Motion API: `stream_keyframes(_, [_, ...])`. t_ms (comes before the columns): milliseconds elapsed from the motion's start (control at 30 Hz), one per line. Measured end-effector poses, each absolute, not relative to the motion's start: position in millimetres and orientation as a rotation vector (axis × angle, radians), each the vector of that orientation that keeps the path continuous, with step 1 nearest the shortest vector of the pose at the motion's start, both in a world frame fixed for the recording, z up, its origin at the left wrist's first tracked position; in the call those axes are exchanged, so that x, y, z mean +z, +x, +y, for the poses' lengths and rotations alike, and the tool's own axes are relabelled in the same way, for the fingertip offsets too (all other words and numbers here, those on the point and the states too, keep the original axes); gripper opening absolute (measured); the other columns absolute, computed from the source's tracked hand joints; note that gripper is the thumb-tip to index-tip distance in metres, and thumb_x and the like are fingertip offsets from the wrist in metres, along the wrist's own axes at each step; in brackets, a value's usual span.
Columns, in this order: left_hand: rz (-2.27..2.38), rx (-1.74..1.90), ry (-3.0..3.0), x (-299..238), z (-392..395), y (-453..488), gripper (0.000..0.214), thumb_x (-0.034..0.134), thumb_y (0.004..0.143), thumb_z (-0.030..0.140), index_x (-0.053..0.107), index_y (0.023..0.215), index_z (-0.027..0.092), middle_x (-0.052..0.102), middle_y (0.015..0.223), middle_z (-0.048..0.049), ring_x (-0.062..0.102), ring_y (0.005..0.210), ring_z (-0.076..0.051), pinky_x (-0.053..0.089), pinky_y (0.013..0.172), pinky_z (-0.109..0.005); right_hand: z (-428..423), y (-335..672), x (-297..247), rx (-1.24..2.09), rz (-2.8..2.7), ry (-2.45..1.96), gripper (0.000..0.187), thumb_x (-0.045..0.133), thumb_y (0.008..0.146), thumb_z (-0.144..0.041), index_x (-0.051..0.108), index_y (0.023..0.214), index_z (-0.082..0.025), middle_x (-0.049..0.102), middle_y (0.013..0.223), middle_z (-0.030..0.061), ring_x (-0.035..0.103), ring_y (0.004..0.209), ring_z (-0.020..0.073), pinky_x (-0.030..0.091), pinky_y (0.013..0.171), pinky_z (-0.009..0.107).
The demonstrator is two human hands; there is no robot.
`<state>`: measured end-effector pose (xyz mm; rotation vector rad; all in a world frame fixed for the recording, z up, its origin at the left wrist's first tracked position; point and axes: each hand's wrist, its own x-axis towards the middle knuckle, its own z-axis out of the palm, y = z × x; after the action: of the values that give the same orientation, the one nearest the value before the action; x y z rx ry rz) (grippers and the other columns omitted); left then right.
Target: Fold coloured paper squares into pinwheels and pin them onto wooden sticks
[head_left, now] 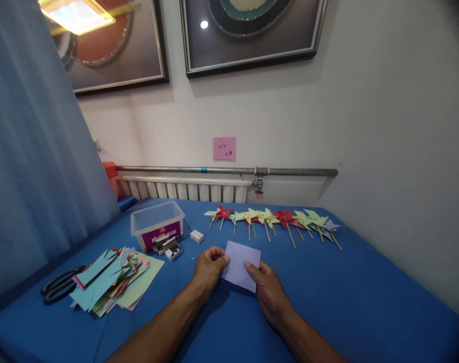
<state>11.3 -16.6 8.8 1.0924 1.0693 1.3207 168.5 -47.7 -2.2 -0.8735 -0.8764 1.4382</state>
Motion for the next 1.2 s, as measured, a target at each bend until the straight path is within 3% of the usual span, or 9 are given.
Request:
stream_keyframes(367, [1.225, 1.47, 1.492, 13.1, -32.3, 12.5, 0.006, 0.072, 0.071, 0.021, 0.067, 0.074, 0.022, 0.054, 0.059, 0.0043, 0.045, 0.054, -0.012, 0.032, 0.056, -0.025, -44.6, 167.1, -13.6, 1.438, -0.911, -0.924, 0.052, 0.084, 0.072, -0.061, 0.077, 0.094, -0.015, 0.079, 0.076, 0.0065, 0.073, 0.069, 0.0249, 0.053, 0.064, 0.033])
stream_keyframes(567, [1.153, 1.495, 1.939, 16.2, -37.7, 9.8, 0.02, 0.058, 0.073, 0.006, 0.067, 0.073, 0.024, 0.065, 0.079, -0.0038, 0.059, 0.077, -0.019, 0.042, 0.075, -0.03, -46.4, 167.1, -11.7, 1.415, -0.948, -0.928, 0.048, 0.084, 0.073, -0.06, 0.078, 0.091, -0.016, 0.078, 0.074, 0.006, 0.073, 0.07, 0.026, 0.054, 0.065, 0.033])
stream_keyframes(967, [1.108, 1.448, 1.956, 20.2, -39.1, 10.0, 0.016, 0.063, 0.082, 0.014, 0.069, 0.071, 0.023, 0.068, 0.079, -0.0048, 0.061, 0.078, -0.02, 0.042, 0.074, -0.031, -47.8, 166.7, -8.9, 1.42, -0.924, -0.939, 0.048, 0.083, 0.074, -0.059, 0.077, 0.095, -0.017, 0.08, 0.078, 0.0071, 0.075, 0.074, 0.0267, 0.053, 0.063, 0.032])
stream_keyframes(1200, [1.239, 1.466, 1.962, 10.7, -33.5, 11.2, 0.009, 0.062, 0.082, 0.016, 0.068, 0.077, 0.02, 0.064, 0.076, -0.0007, 0.057, 0.071, -0.015, 0.041, 0.07, -0.027, -49.5, 165.0, -5.5, 1.447, -0.932, -0.902, 0.052, 0.083, 0.073, -0.06, 0.077, 0.099, -0.015, 0.08, 0.078, 0.0076, 0.076, 0.078, 0.0287, 0.057, 0.071, 0.036])
